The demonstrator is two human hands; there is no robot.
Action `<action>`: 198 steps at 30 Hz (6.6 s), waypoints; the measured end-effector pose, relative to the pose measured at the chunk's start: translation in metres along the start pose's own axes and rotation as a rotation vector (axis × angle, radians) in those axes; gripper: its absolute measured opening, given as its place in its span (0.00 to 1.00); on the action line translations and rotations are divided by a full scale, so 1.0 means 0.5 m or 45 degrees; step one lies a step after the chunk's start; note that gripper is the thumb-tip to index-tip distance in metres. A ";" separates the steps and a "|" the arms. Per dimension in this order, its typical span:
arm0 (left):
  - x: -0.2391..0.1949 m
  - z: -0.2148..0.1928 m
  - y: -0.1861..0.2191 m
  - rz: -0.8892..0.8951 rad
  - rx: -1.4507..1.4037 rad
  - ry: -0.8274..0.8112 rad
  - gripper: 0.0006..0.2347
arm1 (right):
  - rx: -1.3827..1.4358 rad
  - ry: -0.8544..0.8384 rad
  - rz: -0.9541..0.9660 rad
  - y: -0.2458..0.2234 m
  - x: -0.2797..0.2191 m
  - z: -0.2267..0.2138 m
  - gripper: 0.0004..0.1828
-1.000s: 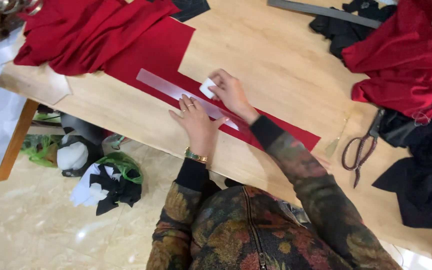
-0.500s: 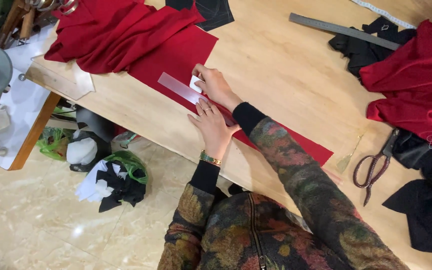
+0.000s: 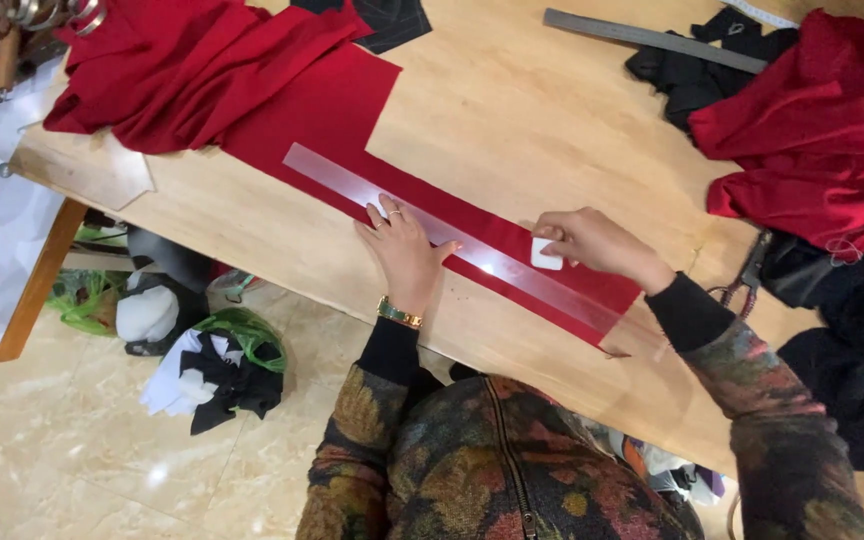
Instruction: Cutting a strip of red fabric with scissors and then using a ruler and marking tool to measure and mark sections.
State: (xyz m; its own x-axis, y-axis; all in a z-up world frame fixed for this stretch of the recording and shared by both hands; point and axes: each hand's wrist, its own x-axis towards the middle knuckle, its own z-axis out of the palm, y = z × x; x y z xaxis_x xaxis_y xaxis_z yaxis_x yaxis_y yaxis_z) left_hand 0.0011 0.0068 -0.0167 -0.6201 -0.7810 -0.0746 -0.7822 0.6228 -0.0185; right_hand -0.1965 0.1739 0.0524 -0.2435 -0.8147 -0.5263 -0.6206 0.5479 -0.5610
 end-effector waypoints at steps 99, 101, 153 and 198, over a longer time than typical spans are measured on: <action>-0.006 -0.008 0.022 0.439 -2.299 -0.515 0.31 | 1.030 1.354 1.005 -0.049 -0.518 0.741 0.11; 0.002 0.006 -0.007 0.335 -2.298 -0.586 0.25 | 0.953 1.191 1.023 -0.009 -0.525 0.750 0.12; 0.003 0.023 -0.186 -0.054 -2.116 -0.350 0.12 | 0.561 0.968 0.504 0.244 -0.440 0.344 0.07; -0.106 0.179 0.336 2.149 -0.417 -0.161 0.09 | -0.564 1.589 -0.187 0.120 -0.252 0.469 0.04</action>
State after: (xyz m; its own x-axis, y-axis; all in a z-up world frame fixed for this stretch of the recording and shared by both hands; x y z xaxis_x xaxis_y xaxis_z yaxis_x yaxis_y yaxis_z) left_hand -0.0917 0.1570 -0.1051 -0.7094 0.6924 0.1315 0.6878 0.6396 0.3431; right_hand -0.0281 0.3541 -0.0646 -0.5214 -0.6178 0.5886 -0.8302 0.5266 -0.1828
